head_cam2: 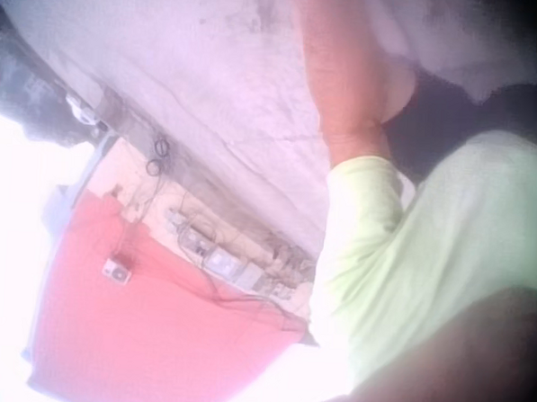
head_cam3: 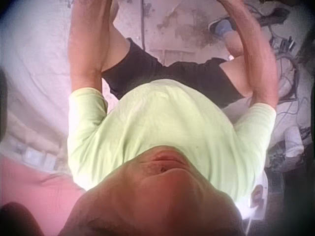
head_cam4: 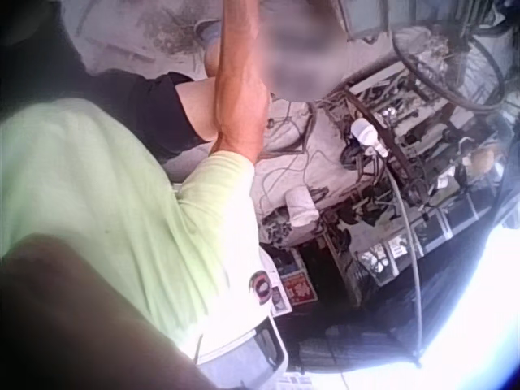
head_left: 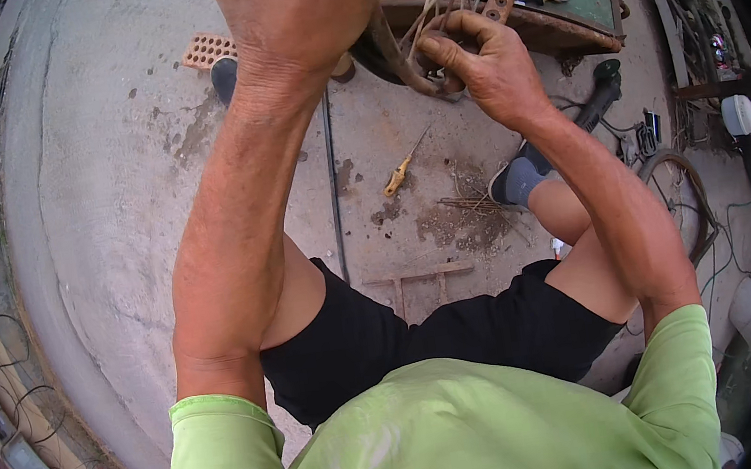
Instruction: The person sits on the ground and works on a bicycle wheel, repeatedly adjusting and tightening the spokes with a spoke wrench. The wheel is held upright between the legs while the person rotates it to access different spokes.
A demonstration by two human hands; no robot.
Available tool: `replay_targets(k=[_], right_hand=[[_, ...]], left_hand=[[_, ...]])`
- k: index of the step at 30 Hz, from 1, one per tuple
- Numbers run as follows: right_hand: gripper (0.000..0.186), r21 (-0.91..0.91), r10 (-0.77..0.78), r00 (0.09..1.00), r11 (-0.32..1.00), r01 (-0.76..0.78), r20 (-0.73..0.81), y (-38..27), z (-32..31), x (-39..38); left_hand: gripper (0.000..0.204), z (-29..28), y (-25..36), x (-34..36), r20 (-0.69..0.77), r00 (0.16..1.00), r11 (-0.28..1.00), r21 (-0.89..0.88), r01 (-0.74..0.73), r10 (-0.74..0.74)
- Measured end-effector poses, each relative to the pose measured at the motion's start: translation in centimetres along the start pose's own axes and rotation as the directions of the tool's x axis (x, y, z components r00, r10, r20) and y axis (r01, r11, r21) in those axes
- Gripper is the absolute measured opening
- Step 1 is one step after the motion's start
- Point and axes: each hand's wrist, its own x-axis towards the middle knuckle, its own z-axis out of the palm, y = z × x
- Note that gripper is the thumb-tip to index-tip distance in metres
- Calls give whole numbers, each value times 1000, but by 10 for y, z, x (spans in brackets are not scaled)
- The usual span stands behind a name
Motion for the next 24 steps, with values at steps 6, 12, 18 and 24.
replay_targets(k=[6, 12, 18, 24], right_hand=[[44, -9, 30, 1000, 1000, -30, 10, -2, -8, -8], [41, -172, 31, 996, 985, -16, 84, -14, -15, -8], [45, -301, -15, 998, 953, 32, 58, -14, -23, -9], [45, -414, -49, 998, 908, 64, 46, -30, -27, -7]], left_hand=[[33, 9, 0, 2, -52, 997, 995, 76, 66, -62], [38, -3, 0, 5, -4, 1000, 999, 44, 28, -28], [38, -1, -5, 5, 0, 1000, 1000, 8, 12, -12], [36, 3, 2, 6, -31, 999, 998, 58, 28, -27]])
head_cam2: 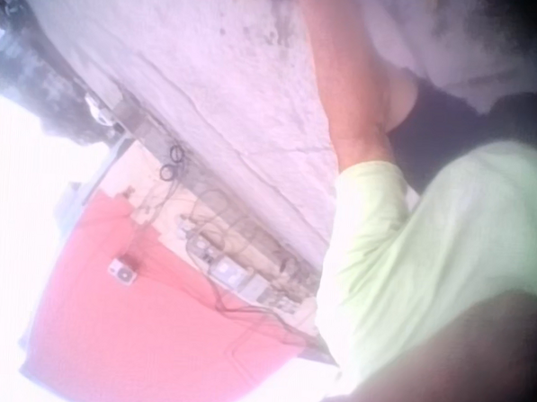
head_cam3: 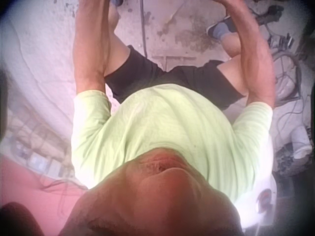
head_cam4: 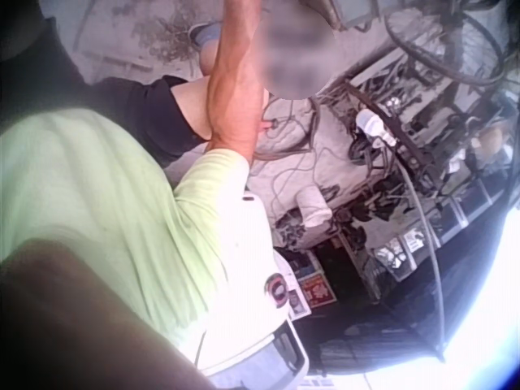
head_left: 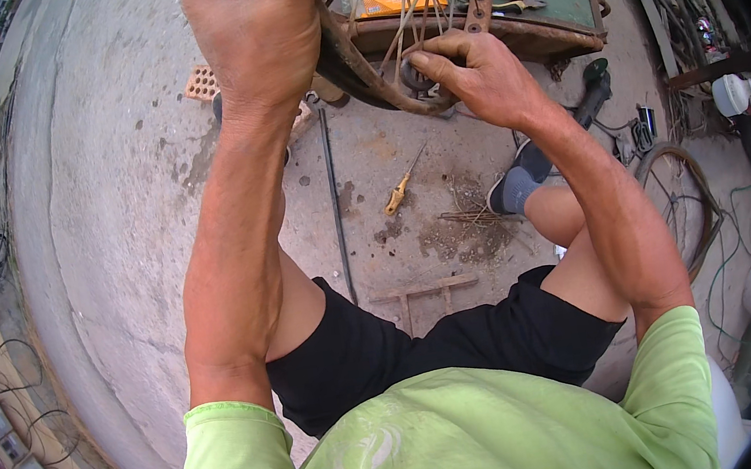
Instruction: The person sits on the ground and works on a bicycle wheel, repeatedly adjusting and tightening the spokes with a spoke wrench. The wheel is held upright between the legs while the person rotates it to access different spokes.
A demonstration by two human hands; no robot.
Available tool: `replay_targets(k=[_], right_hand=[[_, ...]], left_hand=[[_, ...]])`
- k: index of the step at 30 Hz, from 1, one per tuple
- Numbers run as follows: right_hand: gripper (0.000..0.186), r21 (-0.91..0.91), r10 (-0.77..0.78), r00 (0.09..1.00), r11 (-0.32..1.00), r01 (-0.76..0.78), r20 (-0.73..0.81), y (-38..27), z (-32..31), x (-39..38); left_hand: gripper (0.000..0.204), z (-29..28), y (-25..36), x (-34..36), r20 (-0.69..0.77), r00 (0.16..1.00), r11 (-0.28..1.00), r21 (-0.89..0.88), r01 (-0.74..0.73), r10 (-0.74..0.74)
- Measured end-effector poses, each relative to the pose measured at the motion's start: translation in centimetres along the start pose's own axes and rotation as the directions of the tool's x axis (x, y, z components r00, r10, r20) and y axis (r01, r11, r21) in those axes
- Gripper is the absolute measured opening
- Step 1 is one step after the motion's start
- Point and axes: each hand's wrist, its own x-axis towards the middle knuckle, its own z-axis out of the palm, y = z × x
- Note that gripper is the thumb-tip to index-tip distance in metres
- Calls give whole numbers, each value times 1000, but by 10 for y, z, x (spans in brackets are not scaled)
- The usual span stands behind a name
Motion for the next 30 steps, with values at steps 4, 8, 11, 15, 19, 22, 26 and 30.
replay_targets(k=[4, 8, 11, 15, 19, 22, 26, 30], right_hand=[[45, -79, 117, 990, 991, -111, 83, -14, -9, 5], [36, 115, 112, 994, 987, -112, 9, 2, 11, 6], [38, 414, 142, 984, 893, -175, 110, 6, 16, 7], [42, 549, 73, 940, 796, -256, 332, 32, 7, 13], [45, 506, -36, 899, 836, -212, 437, 41, -9, 18], [48, 399, -49, 895, 905, -147, 443, 31, -17, 21], [49, 357, -40, 921, 928, -110, 387, 21, -14, 21], [49, 290, -36, 947, 955, -62, 320, 28, -10, 21]], left_hand=[[38, 3, 1, -3, -7, 1000, 1000, 10, 22, -22], [43, 5, -2, -6, 27, 1000, 1000, -9, -2, 3], [44, 5, -2, -5, 8, 1000, 1000, -7, 14, -14], [45, 11, 4, -6, -9, 998, 998, -5, 55, -55], [44, 7, 4, 0, 6, 999, 999, 1, 43, -43], [44, 1, -3, 1, 21, 1000, 1000, -26, 2, -1], [45, 4, 3, -1, 1, 1000, 1000, 12, 9, -9], [45, 6, 7, 0, 14, 1000, 999, 40, 19, -19]])
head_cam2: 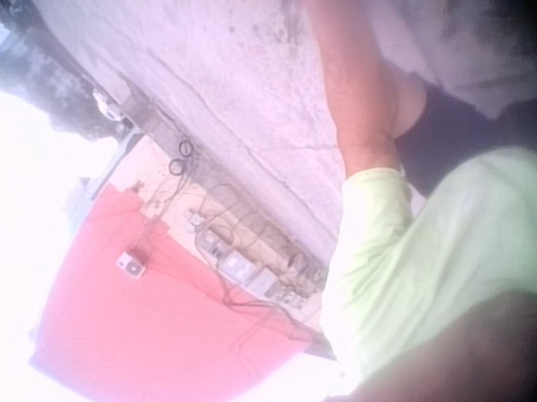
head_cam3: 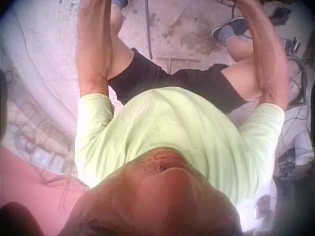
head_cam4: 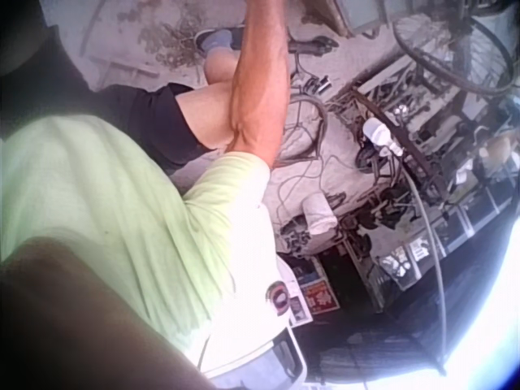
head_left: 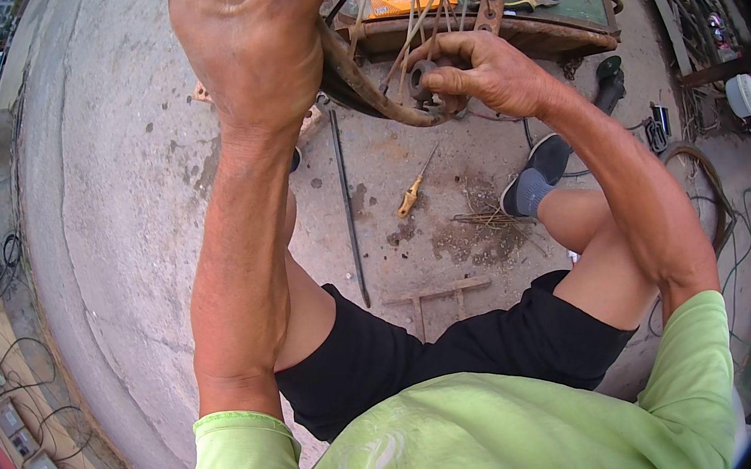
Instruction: The person sits on the ground and works on a bicycle wheel, repeatedly adjusting and tightening the spokes with a spoke wrench. The wheel is held upright between the legs while the person rotates it to access different spokes.
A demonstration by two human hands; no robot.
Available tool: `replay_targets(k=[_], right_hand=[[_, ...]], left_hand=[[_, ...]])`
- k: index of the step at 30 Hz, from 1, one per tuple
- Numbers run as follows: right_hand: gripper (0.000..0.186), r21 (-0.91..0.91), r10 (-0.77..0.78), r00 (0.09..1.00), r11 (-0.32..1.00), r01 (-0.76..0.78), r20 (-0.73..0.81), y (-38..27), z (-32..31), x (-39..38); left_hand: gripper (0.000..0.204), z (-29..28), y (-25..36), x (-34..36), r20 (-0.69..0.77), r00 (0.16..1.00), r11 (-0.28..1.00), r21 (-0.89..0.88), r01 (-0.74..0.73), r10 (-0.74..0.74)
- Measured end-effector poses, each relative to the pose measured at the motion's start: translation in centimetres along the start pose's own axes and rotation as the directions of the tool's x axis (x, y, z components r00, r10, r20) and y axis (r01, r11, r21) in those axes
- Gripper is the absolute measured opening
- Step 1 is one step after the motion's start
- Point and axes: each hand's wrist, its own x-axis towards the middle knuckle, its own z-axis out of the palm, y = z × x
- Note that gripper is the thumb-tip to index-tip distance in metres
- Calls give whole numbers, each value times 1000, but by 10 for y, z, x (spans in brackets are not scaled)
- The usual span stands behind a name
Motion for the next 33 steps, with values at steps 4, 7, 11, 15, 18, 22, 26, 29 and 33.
replay_targets(k=[4, 7, 11, 15, 18, 22, 26, 29, 33], right_hand=[[45, 23, 6, 999, 1000, -5, -36, 3, 10, 1], [47, 40, -16, 1000, 999, 17, -14, -3, 9, 0], [50, 131, 12, 997, 991, -23, 82, 0, 4, 1], [55, 320, -49, 970, 947, -31, 239, 14, -10, 7], [58, 349, -38, 943, 933, -85, 332, 9, -15, 9], [57, 170, 28, 950, 982, -85, 310, -6, -14, 12], [48, 27, -26, 974, 999, 20, 223, -3, -18, 18], [47, -62, -86, 984, 993, 97, 157, 2, -13, 17], [47, -187, -178, 984, 965, 181, 34, 13, -4, 15]], left_hand=[[45, -2, -2, 1, -11, 1000, 1000, 1, 2, -2], [45, -7, -8, 2, -25, 1000, 1000, -15, 2, -2], [47, -12, -20, 7, -41, 999, 999, -49, -16, 14], [46, -7, -16, 10, -48, 999, 999, -41, 22, -24], [45, -4, -9, 10, -46, 999, 999, -40, 24, -26], [43, -7, -5, 12, -34, 999, 999, -27, 36, -37], [45, -3, -4, 9, -55, 998, 998, -54, 37, -40], [48, -5, -5, 4, -61, 998, 996, -84, 18, -23], [49, 2, 2, 5, -89, 992, 994, -69, 79, -85]])
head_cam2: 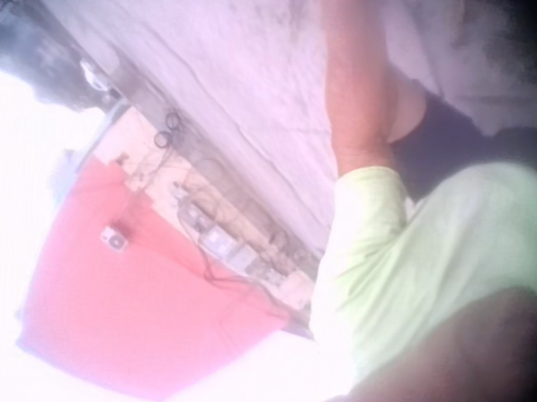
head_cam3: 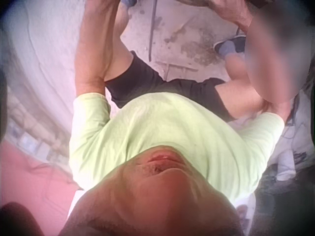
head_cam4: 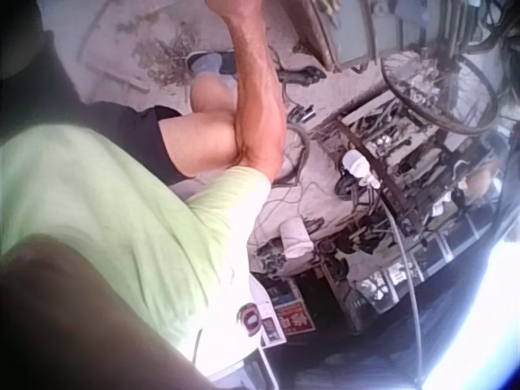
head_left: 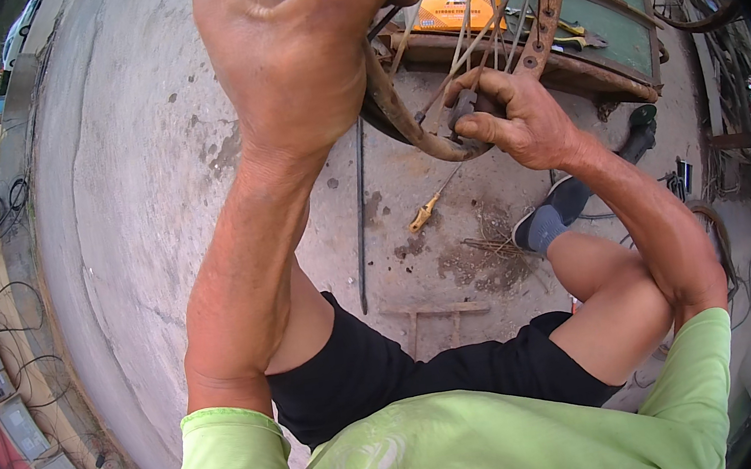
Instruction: The person sits on the ground and works on a bicycle wheel, repeatedly adjusting and tightening the spokes with a spoke wrench. The wheel is held upright between the legs while the person rotates it to access different spokes.
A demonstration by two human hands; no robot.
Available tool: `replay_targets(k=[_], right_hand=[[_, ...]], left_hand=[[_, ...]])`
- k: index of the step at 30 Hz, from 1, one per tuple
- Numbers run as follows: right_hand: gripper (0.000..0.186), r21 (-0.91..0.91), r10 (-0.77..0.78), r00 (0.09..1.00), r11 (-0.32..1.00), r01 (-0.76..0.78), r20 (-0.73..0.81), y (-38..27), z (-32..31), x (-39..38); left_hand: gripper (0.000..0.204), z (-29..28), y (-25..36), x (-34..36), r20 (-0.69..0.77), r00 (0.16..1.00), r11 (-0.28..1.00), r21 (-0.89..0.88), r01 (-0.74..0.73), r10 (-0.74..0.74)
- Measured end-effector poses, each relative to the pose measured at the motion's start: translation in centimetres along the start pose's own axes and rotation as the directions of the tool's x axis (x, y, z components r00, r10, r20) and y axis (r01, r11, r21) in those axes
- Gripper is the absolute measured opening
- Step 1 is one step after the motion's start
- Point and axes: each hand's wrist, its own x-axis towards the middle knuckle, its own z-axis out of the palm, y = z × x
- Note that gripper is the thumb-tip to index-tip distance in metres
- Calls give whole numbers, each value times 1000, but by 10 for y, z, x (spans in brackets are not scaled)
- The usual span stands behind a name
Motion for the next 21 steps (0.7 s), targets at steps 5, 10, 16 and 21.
replay_targets(k=[5, 10, 16, 21], right_hand=[[55, -24, -48, 991, 999, 45, -129, 4, 16, -2], [55, -60, -63, 985, 997, 54, -159, 0, 23, -2], [48, -4, -42, 970, 999, 43, -241, 8, 33, -9], [38, 36, 9, 987, 999, -4, -157, -3, 26, -19]], left_hand=[[45, -5, -6, -1, 82, 996, 994, -108, -28, 37], [44, -8, -4, -9, 84, 996, 998, -53, -34, 39], [45, 7, 6, -18, 43, 999, 997, -68, 33, -30], [49, 16, 1, -27, 142, 990, 1000, 21, -9, 6]])
